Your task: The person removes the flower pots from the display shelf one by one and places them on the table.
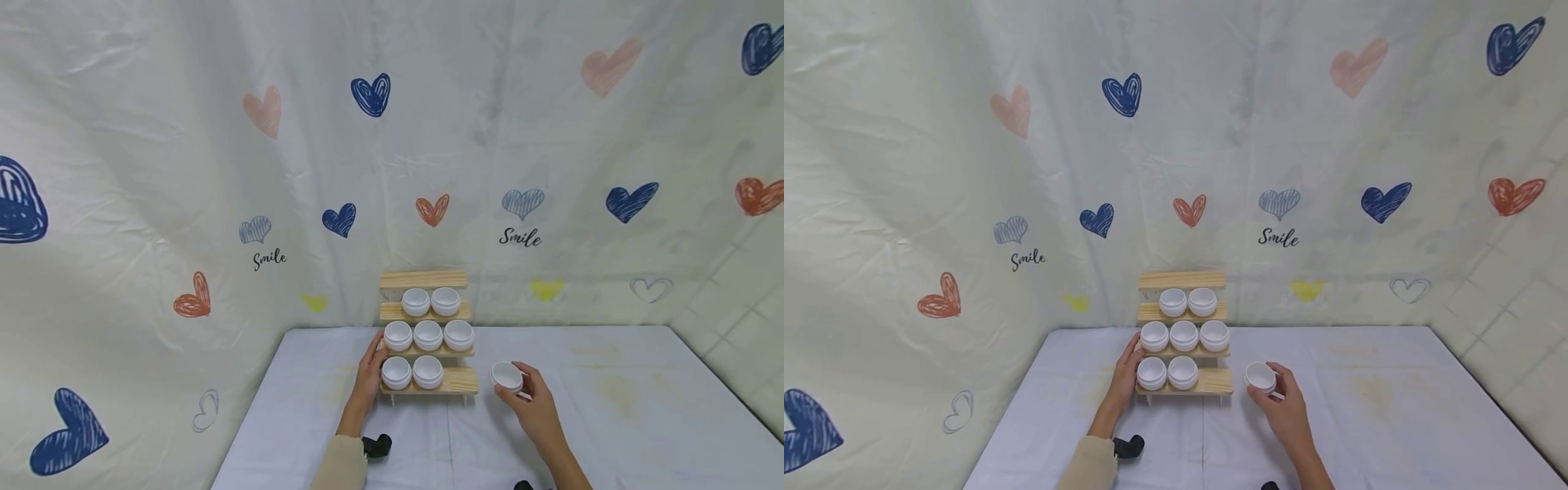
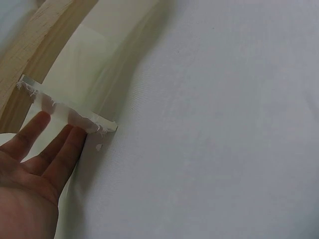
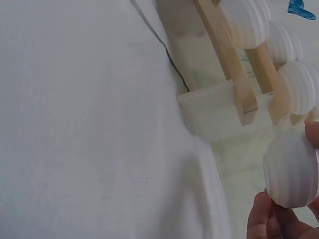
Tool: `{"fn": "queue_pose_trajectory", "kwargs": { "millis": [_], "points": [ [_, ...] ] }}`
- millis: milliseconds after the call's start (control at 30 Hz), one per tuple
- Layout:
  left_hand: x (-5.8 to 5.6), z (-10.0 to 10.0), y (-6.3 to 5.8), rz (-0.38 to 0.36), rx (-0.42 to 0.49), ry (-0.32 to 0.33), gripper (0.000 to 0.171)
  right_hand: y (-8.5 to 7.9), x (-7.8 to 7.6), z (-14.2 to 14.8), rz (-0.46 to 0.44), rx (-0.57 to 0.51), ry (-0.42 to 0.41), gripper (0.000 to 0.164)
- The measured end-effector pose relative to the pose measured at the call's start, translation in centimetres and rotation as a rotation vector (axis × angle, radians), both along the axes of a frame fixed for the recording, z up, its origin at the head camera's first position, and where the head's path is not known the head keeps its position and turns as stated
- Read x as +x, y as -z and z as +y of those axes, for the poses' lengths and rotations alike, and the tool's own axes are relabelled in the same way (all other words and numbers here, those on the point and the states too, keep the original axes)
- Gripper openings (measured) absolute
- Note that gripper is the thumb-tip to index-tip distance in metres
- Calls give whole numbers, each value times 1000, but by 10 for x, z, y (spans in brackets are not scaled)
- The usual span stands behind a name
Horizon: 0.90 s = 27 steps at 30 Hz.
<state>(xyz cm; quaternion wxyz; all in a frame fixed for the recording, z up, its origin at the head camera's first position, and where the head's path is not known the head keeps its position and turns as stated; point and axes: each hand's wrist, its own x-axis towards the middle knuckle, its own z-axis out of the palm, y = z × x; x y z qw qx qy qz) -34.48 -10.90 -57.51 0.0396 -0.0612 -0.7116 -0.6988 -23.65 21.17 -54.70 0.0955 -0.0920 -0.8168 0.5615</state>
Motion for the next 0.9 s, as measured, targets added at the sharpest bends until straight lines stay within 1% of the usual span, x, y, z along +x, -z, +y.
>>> {"fn": "queue_pose_trajectory", "kwargs": {
  "millis": [67,167,267,333,400,600,633,733,900],
  "points": [
    [3,-1,-4,-9,15,11,53,0,-1,0,-12,1,1,72],
    [10,-3,-17,-16,19,28,53,1,-3,1,-18,-3,1,73],
    [16,-5,-29,-25,3,49,53,1,-5,2,-17,-7,0,73],
    [17,-6,-31,-28,-5,55,53,1,-7,3,-14,-7,2,73],
    [15,-5,-27,-29,-3,54,53,2,-9,4,-15,0,-1,72],
    [2,-1,-4,-18,24,22,53,3,-20,8,-8,16,-9,73],
    [1,-1,-1,-15,19,19,53,3,-22,9,-12,17,-9,73],
    [-1,-1,2,-7,6,17,54,4,-27,10,-31,24,-11,73],
    [-1,-1,3,-3,13,10,53,8,-35,11,-54,30,-16,74]
  ]
}}
